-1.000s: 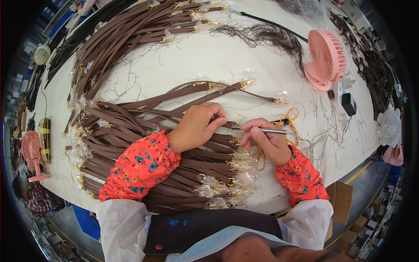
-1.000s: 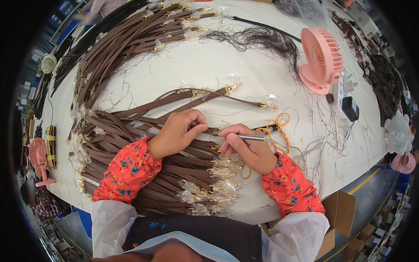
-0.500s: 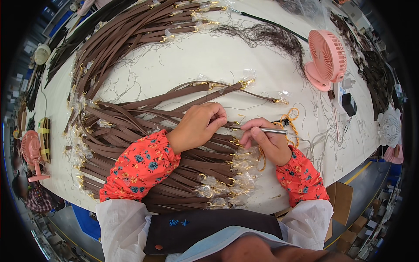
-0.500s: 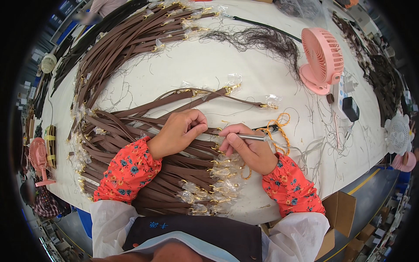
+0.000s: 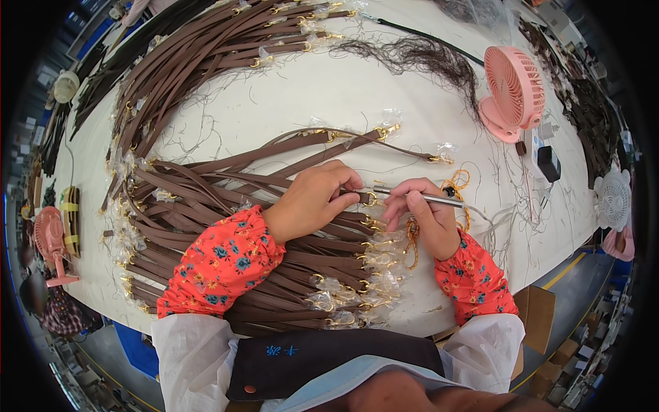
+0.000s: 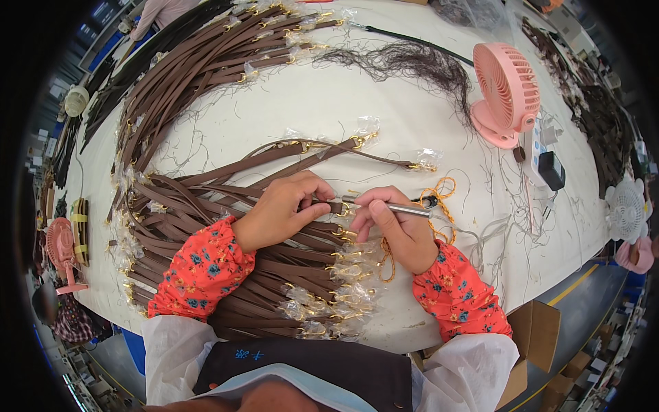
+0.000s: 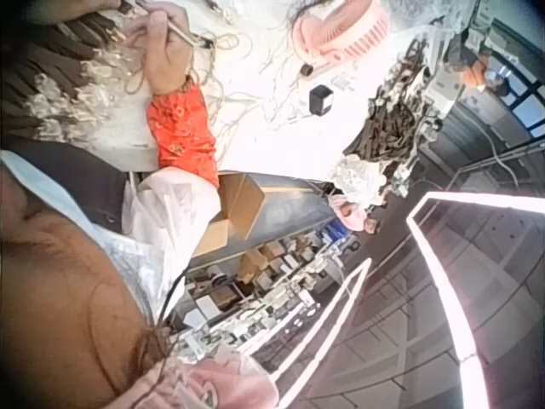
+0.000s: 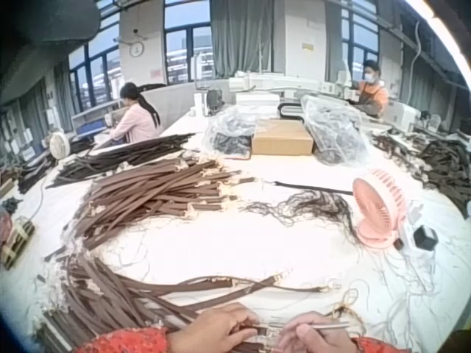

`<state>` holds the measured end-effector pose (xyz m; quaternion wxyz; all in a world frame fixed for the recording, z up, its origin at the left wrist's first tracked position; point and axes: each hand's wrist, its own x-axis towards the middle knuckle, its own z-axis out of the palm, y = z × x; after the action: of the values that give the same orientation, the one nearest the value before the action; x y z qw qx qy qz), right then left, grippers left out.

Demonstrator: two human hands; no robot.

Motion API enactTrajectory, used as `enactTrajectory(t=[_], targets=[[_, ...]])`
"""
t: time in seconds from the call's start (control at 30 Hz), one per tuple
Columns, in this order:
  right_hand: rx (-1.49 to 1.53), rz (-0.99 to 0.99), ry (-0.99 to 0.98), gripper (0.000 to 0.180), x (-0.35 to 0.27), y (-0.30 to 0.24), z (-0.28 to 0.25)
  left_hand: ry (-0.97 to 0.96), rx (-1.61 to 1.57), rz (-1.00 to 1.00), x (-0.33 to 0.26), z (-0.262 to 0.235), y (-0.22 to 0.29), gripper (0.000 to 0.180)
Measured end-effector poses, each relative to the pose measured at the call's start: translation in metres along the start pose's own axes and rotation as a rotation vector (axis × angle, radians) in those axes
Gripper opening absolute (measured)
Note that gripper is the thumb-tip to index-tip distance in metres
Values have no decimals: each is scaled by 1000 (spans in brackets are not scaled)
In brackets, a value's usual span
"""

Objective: Attaching hardware clips to thin leather straps and trimming excess thread or material.

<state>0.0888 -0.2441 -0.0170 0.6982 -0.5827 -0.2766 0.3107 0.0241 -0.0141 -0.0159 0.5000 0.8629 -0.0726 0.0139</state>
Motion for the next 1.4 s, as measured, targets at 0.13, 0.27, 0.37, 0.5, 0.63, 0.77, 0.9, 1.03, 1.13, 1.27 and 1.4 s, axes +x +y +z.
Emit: enactTrajectory(t=[0.13,0.27,0.37,0.5,0.63,0.77,0.9,1.03,1.13,1.27,1.4], targets=[[11,29,47,31,1,-3,0,-45,108,81,-1,1,-7,15],[8,42,37,31,1,-3,-1,-80,94,9,-1,2,-7,14],[10,37,7,30,0,-1,-3,-4,267,101,-4,7,-3,12],[-24,35,-71,29,-1,1,-5,4,259,105,-3,7,-5,12],[-60,87,-115,29,-1,-1,-3,-3,137,-45,-3,2,-3,13],[-80,105,-123,29,-1,-2,-2,-26,46,-85,-1,-2,-1,16],[-92,105,-133,28,-1,-3,-1,-22,21,-76,0,-3,-2,17],[-103,114,-128,28,-1,-3,0,-26,8,-79,0,-3,-3,18],[-107,126,-124,29,-1,-3,0,-32,7,-82,0,-3,-3,18],[-126,126,-123,29,0,-5,1,-36,11,-84,0,-3,-2,19],[-134,129,-128,29,-1,-5,0,-38,10,-86,0,-4,-2,19]])
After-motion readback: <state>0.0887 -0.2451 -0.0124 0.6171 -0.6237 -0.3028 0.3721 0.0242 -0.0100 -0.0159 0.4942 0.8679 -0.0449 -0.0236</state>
